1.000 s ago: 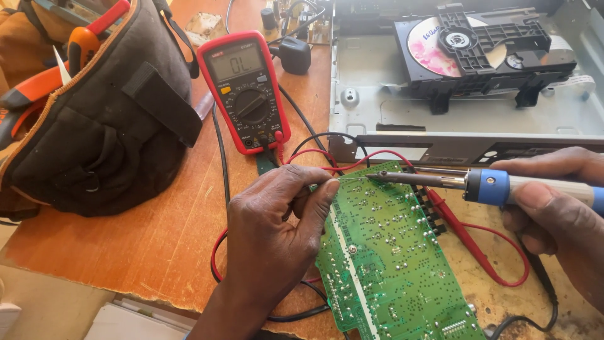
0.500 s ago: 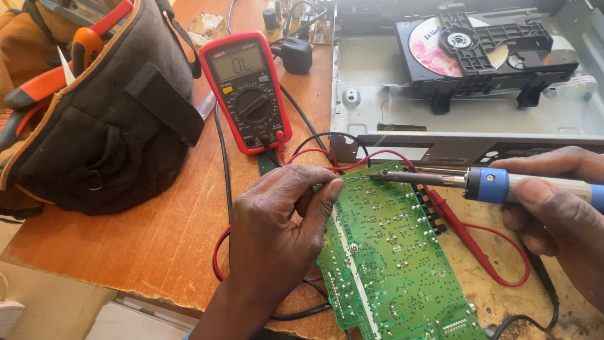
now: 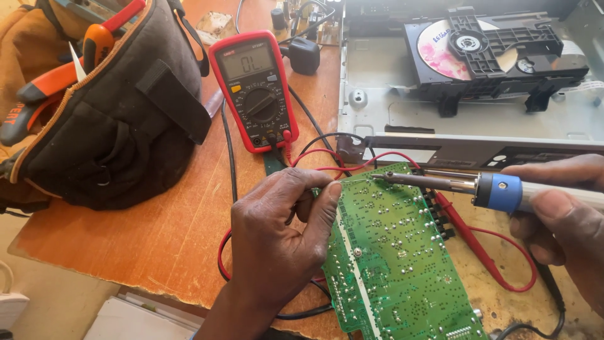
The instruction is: Testing a circuit board with a multimeter and using a soldering iron to repair components.
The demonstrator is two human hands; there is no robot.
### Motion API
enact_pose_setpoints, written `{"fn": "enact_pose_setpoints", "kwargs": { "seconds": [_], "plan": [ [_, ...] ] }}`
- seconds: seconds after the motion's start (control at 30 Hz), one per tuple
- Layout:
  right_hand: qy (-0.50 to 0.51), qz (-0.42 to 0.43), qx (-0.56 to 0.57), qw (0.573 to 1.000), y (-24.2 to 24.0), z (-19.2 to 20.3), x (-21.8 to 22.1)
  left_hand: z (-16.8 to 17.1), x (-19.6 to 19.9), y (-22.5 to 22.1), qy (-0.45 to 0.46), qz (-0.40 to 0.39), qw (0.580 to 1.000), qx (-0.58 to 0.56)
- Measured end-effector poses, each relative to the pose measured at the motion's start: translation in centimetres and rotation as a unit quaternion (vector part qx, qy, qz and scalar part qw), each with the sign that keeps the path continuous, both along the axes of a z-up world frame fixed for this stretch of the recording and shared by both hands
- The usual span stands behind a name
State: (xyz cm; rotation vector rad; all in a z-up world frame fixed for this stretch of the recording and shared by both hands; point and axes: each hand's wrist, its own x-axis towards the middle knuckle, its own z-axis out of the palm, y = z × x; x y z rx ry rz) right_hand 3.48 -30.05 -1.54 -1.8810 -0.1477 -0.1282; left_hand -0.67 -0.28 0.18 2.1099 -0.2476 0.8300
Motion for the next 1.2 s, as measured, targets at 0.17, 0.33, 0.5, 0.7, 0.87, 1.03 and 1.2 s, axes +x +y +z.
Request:
{"fn": "enact_pose_setpoints", "kwargs": {
  "seconds": [0.17,0.33,0.5,0.7,0.87,1.03,1.2],
  "plan": [
    [0.012,-0.027,-0.065,0.997,0.7,0.7,-0.5,-0.2,0.1,0.1,-0.002,-0.003,1.0,0.005],
    [0.021,-0.021,-0.047,0.998,0.1,0.1,-0.5,-0.2,0.0,0.2,0.002,-0.003,1.0,0.01],
    [0.032,-0.02,-0.028,0.999,0.0,-0.1,-0.4,-0.3,0.0,0.2,0.001,-0.01,1.0,0.005],
    [0.021,-0.008,-0.011,1.0,0.3,0.2,-0.4,-0.3,-0.1,0.2,-0.002,-0.012,1.0,0.007],
    [0.015,-0.01,-0.021,1.0,0.6,0.4,-0.5,-0.4,-0.1,0.3,-0.007,-0.012,1.0,0.017],
    [0.007,-0.015,-0.044,0.999,1.0,0.7,-0.7,-0.4,-0.1,0.3,-0.01,-0.008,1.0,0.016],
    [0.028,0.002,-0.013,1.0,0.4,0.3,-0.3,-0.4,-0.2,0.3,-0.008,-0.008,1.0,0.02]
  ]
}}
